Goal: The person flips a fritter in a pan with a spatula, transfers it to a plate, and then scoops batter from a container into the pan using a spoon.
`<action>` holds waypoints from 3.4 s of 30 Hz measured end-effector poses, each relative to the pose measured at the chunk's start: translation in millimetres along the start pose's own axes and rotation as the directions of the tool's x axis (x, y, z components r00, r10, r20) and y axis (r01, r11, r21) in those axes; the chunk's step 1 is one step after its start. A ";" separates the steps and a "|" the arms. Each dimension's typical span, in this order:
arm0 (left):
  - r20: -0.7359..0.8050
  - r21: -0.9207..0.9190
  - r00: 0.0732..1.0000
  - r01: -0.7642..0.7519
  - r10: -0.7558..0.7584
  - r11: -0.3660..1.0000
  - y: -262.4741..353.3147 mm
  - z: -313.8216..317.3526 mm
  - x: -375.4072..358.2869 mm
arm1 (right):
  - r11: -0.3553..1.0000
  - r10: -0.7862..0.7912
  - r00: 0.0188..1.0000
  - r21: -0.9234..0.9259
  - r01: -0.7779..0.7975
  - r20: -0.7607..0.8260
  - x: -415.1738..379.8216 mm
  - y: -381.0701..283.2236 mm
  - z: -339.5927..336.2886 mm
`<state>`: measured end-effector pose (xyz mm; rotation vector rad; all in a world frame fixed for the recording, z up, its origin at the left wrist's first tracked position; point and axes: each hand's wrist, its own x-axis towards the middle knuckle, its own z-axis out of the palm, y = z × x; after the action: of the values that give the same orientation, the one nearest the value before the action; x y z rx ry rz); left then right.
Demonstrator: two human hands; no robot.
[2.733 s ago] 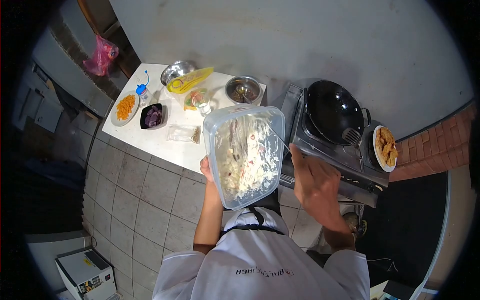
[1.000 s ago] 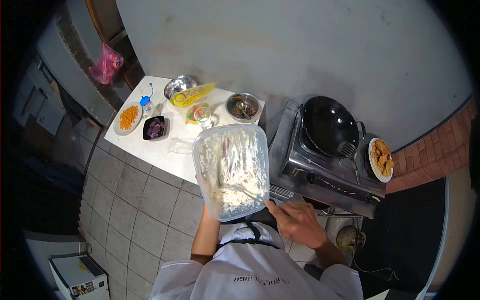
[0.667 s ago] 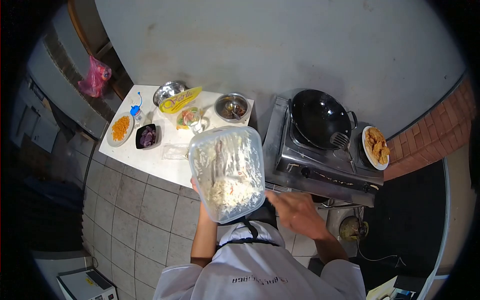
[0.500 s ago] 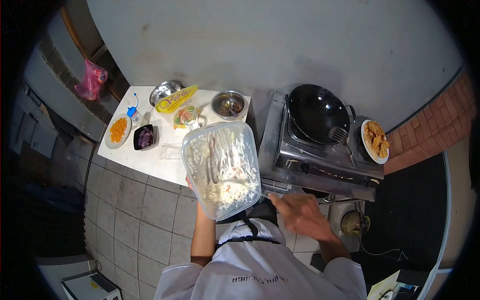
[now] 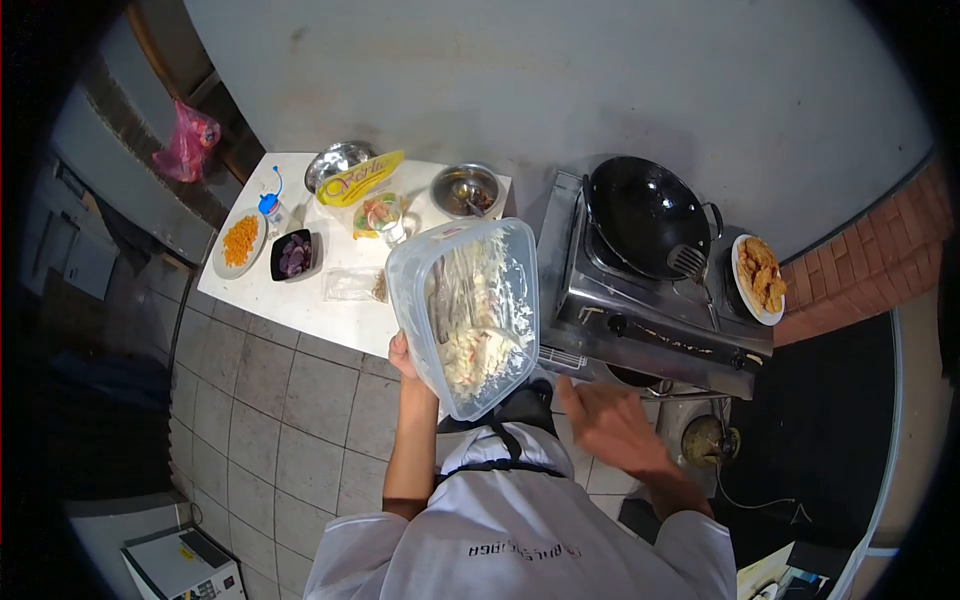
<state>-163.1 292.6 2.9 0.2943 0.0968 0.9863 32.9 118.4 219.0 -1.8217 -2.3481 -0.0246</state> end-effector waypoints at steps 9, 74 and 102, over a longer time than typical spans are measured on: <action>0.154 -0.057 0.988 -0.004 0.013 0.998 4.2 -6.3 4.7 | 0.961 0.191 0.980 0.215 -0.173 -0.064 8.5 2.5 14.5; -0.258 -0.119 0.956 0.111 -0.139 0.987 -161.2 59.7 118.3 | -0.165 0.566 0.742 0.931 -0.325 0.359 -5.6 171.6 -62.4; -0.103 -0.010 0.994 0.036 -0.037 0.999 -176.5 124.5 154.9 | -0.268 0.538 0.728 0.905 -0.330 0.425 0.2 225.8 -94.3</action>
<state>91.2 305.5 79.2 0.2330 0.1920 0.9652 262.0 165.0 291.5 -1.4012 -0.5965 1.2798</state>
